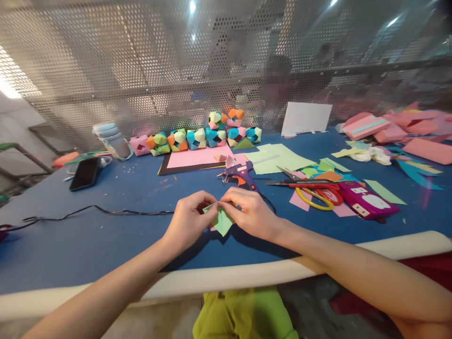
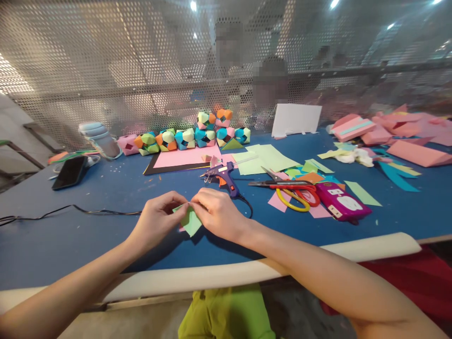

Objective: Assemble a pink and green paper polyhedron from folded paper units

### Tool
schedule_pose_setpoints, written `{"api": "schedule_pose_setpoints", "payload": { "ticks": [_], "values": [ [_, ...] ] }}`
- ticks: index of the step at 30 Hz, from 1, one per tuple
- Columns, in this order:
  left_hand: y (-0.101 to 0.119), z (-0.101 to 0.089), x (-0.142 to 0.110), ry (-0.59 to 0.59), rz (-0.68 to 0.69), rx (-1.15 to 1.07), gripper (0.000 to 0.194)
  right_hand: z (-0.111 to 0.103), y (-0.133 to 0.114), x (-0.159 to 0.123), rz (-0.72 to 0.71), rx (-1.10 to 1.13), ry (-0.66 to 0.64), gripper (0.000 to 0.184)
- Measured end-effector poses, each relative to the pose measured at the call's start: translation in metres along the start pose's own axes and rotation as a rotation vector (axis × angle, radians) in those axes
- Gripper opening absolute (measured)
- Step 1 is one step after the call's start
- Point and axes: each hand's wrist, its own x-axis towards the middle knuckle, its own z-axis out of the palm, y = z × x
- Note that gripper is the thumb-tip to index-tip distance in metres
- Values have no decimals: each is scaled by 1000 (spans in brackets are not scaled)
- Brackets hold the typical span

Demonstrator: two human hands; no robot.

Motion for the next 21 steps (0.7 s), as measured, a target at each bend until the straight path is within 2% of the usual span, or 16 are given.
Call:
{"api": "schedule_pose_setpoints", "payload": {
  "ticks": [4,8,10,13,16,21],
  "values": [
    [-2,-1,-1,23,-13,59,14,-3,0,0,17,24,-51,22],
    [-4,0,-1,104,-24,26,12,-5,-3,3,95,36,4,16],
    [-6,2,0,96,-41,-1,11,-4,-2,3,68,-1,26,11],
    [-6,6,2,32,-91,-41,12,-1,2,2,-14,-47,26,15],
    [-5,8,4,-2,-98,-68,18,-1,3,1,-13,-20,7,16],
    [-6,3,6,128,-113,-119,24,-4,1,2,105,33,49,16]
  ]
}}
